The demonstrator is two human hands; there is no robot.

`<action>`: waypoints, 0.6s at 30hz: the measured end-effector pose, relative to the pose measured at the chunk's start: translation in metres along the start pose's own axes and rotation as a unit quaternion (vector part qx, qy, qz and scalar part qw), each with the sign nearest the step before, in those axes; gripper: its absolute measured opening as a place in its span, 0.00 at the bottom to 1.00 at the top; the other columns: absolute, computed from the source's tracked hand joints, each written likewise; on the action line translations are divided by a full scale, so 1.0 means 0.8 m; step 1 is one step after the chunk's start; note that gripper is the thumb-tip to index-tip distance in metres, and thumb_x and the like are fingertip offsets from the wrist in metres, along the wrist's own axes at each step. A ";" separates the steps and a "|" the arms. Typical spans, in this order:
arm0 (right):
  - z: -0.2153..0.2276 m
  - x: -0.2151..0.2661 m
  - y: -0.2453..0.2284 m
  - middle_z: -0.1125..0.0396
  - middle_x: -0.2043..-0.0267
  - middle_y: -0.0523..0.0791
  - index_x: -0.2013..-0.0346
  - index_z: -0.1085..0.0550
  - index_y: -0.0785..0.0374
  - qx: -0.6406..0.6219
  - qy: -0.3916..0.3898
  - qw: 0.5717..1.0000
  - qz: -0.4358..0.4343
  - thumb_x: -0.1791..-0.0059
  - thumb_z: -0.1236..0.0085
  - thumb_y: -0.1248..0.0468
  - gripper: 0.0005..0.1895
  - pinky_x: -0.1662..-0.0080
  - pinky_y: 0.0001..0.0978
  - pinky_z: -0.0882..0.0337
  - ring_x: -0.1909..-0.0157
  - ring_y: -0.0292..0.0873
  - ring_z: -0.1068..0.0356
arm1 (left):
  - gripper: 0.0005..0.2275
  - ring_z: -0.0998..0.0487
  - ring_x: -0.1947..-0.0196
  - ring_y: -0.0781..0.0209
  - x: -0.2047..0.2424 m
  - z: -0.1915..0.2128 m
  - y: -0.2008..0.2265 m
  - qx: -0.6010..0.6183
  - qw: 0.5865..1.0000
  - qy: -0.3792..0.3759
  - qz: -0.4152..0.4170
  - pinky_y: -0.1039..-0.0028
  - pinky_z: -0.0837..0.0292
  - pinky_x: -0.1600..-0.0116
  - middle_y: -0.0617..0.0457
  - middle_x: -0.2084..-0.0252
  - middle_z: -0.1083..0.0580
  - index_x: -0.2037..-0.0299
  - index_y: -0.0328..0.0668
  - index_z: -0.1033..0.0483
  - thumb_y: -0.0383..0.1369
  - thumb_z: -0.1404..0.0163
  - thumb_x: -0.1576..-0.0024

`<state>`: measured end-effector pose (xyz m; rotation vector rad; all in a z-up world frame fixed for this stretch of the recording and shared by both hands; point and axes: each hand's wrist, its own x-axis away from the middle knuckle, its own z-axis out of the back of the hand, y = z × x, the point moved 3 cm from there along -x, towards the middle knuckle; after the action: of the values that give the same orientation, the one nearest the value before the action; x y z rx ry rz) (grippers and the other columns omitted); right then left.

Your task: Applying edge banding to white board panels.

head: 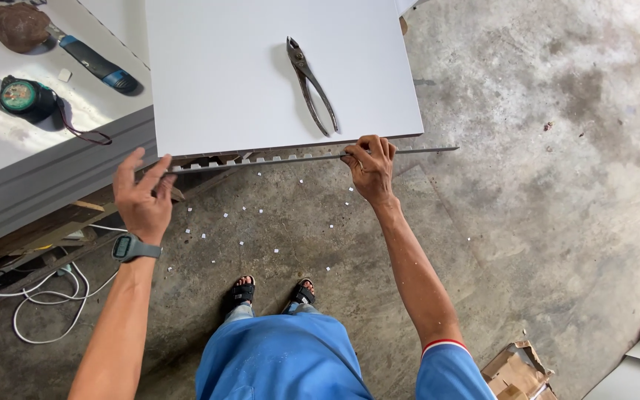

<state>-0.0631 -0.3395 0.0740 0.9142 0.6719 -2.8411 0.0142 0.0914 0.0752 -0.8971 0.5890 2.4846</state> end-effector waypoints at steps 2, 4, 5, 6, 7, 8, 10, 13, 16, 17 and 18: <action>-0.006 -0.009 -0.002 0.36 0.57 0.40 0.62 0.19 0.57 0.002 -0.004 1.000 0.003 0.53 0.32 0.57 0.10 0.45 0.40 0.44 0.51 0.42 0.40 | 0.13 0.20 0.52 0.57 0.012 -0.010 -0.022 0.189 0.963 -0.005 0.190 0.70 0.21 0.50 0.50 0.49 0.21 0.45 0.50 0.18 0.27 0.37 0.39; -0.015 -0.007 0.001 0.37 0.58 0.39 0.62 0.18 0.56 -0.001 0.003 1.000 -0.007 0.54 0.31 0.57 0.10 0.45 0.40 0.44 0.52 0.42 0.41 | 0.14 0.18 0.54 0.59 0.008 -0.013 -0.013 0.229 0.941 0.029 0.247 0.73 0.21 0.51 0.49 0.51 0.21 0.46 0.43 0.20 0.24 0.38 0.41; -0.020 -0.007 0.003 0.37 0.59 0.38 0.62 0.18 0.55 0.000 0.015 1.000 -0.021 0.54 0.30 0.56 0.10 0.45 0.40 0.44 0.52 0.42 0.41 | 0.15 0.17 0.56 0.60 0.004 -0.015 -0.010 0.272 0.913 0.061 0.297 0.76 0.20 0.52 0.47 0.53 0.20 0.46 0.37 0.22 0.22 0.39 0.43; -0.021 -0.008 0.001 0.37 0.59 0.38 0.62 0.18 0.55 -0.003 0.014 1.000 -0.017 0.54 0.30 0.56 0.10 0.45 0.40 0.44 0.52 0.42 0.41 | 0.15 0.17 0.56 0.60 0.005 -0.019 -0.009 0.269 0.913 0.064 0.299 0.76 0.20 0.52 0.47 0.53 0.20 0.46 0.37 0.22 0.22 0.39 0.43; -0.020 -0.007 0.000 0.38 0.59 0.39 0.63 0.18 0.55 0.010 0.033 0.999 -0.021 0.55 0.30 0.57 0.10 0.44 0.40 0.44 0.52 0.42 0.41 | 0.14 0.18 0.52 0.58 0.003 -0.023 -0.007 0.275 0.914 0.085 0.287 0.73 0.20 0.48 0.44 0.51 0.21 0.46 0.33 0.25 0.21 0.40 0.42; -0.018 -0.006 0.000 0.38 0.60 0.39 0.64 0.18 0.55 0.022 0.052 0.998 -0.025 0.55 0.29 0.57 0.09 0.44 0.41 0.45 0.52 0.42 0.41 | 0.13 0.18 0.48 0.56 0.002 -0.028 -0.004 0.281 0.914 0.105 0.274 0.70 0.19 0.43 0.42 0.49 0.22 0.46 0.29 0.27 0.20 0.41 0.40; -0.018 -0.005 0.001 0.38 0.60 0.39 0.64 0.19 0.55 0.035 0.059 0.997 -0.027 0.55 0.29 0.58 0.08 0.43 0.41 0.45 0.52 0.42 0.41 | 0.13 0.19 0.46 0.54 0.004 -0.033 0.003 0.274 0.917 0.118 0.265 0.69 0.19 0.42 0.40 0.47 0.23 0.46 0.29 0.27 0.19 0.42 0.40; -0.018 -0.005 0.003 0.38 0.60 0.39 0.65 0.20 0.56 0.042 0.067 0.996 -0.031 0.55 0.29 0.60 0.08 0.44 0.41 0.45 0.52 0.42 0.41 | 0.13 0.20 0.44 0.51 0.001 -0.029 0.011 0.261 0.919 0.131 0.265 0.68 0.19 0.40 0.39 0.46 0.23 0.47 0.28 0.28 0.18 0.43 0.40; -0.020 -0.001 0.018 0.37 0.61 0.38 0.66 0.22 0.56 0.027 0.075 0.996 -0.026 0.54 0.29 0.61 0.08 0.45 0.39 0.45 0.53 0.42 0.41 | 0.13 0.19 0.47 0.52 0.000 -0.017 0.021 0.251 0.913 0.122 0.298 0.68 0.19 0.42 0.39 0.47 0.23 0.48 0.29 0.27 0.19 0.42 0.41; -0.021 0.000 0.024 0.37 0.62 0.37 0.68 0.23 0.55 0.019 0.082 0.996 -0.021 0.54 0.30 0.62 0.07 0.45 0.38 0.44 0.53 0.41 0.41 | 0.12 0.18 0.49 0.53 -0.002 -0.014 0.023 0.248 0.908 0.111 0.319 0.69 0.18 0.44 0.39 0.47 0.22 0.48 0.30 0.26 0.21 0.42 0.42; -0.018 0.000 0.023 0.37 0.62 0.37 0.68 0.23 0.55 0.018 0.083 0.996 -0.020 0.54 0.30 0.62 0.07 0.45 0.38 0.44 0.53 0.41 0.41 | 0.12 0.18 0.49 0.53 -0.001 -0.017 0.022 0.247 0.908 0.112 0.319 0.69 0.18 0.44 0.39 0.47 0.22 0.48 0.30 0.26 0.21 0.42 0.42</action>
<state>-0.0515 -0.3496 0.0564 1.1646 0.6641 -2.8436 0.0120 0.0695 0.0707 -0.8769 1.7387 2.5512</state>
